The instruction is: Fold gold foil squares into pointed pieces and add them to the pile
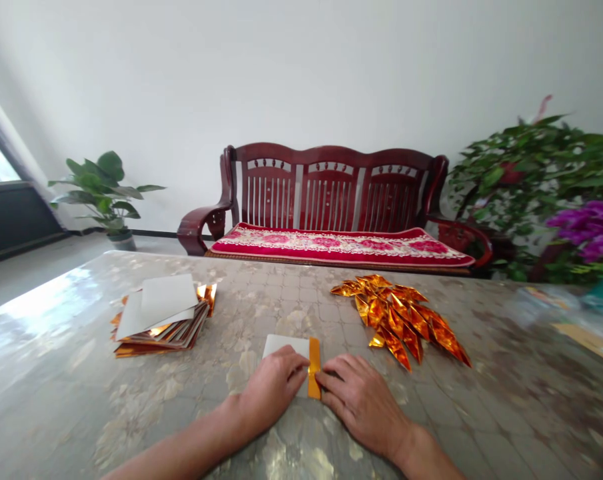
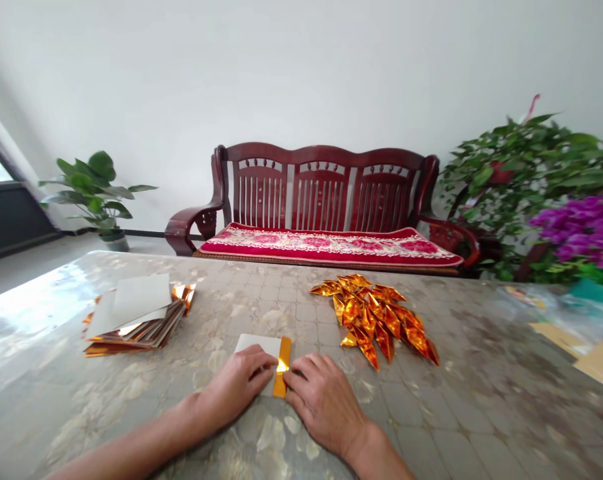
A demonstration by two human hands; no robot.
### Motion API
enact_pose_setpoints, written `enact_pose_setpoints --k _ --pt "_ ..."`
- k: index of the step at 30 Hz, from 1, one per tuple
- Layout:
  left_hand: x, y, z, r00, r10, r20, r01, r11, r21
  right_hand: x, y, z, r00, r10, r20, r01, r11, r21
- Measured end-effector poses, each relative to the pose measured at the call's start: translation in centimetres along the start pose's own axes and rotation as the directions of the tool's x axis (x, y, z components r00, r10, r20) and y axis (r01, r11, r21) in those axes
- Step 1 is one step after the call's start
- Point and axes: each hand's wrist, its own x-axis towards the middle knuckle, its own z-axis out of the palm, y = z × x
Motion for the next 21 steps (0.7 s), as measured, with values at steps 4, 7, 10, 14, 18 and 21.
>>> enact_pose_setpoints --k 4,7,10,14,18,21 --pt "0.8 -0.1 -0.9 0.994 -0.081 0.066 0.076 0.994 0.080 -0.1 0.0 0.2 1.000 -0.011 -0.007 0.011 1.000 -0.015" --pt "1.8 0.4 -1.8 0.974 -0.166 0.152 0.137 0.974 0.183 -0.1 0.0 0.3 1.000 -0.024 -0.004 0.024 1.000 -0.019" --pt "3.4 0.7 -2.5 0.993 0.009 0.117 -0.044 0.954 0.295 -0.1 0.1 0.3 0.999 -0.044 -0.006 0.044 0.999 -0.024" --pt "6.3 0.1 -3.0 0.913 0.239 0.332 -0.329 0.911 0.249 -0.1 0.2 0.4 0.998 -0.064 0.001 0.064 0.998 -0.026" --pt "8.5 -0.7 -3.3 0.884 0.183 0.431 -0.312 0.916 0.251 -0.2 0.3 0.6 0.998 -0.058 -0.022 0.058 0.998 -0.008" --pt "8.8 -0.9 -3.4 0.887 0.158 0.435 -0.286 0.926 0.247 -0.2 0.4 0.7 0.998 -0.045 -0.045 0.045 0.999 0.003"
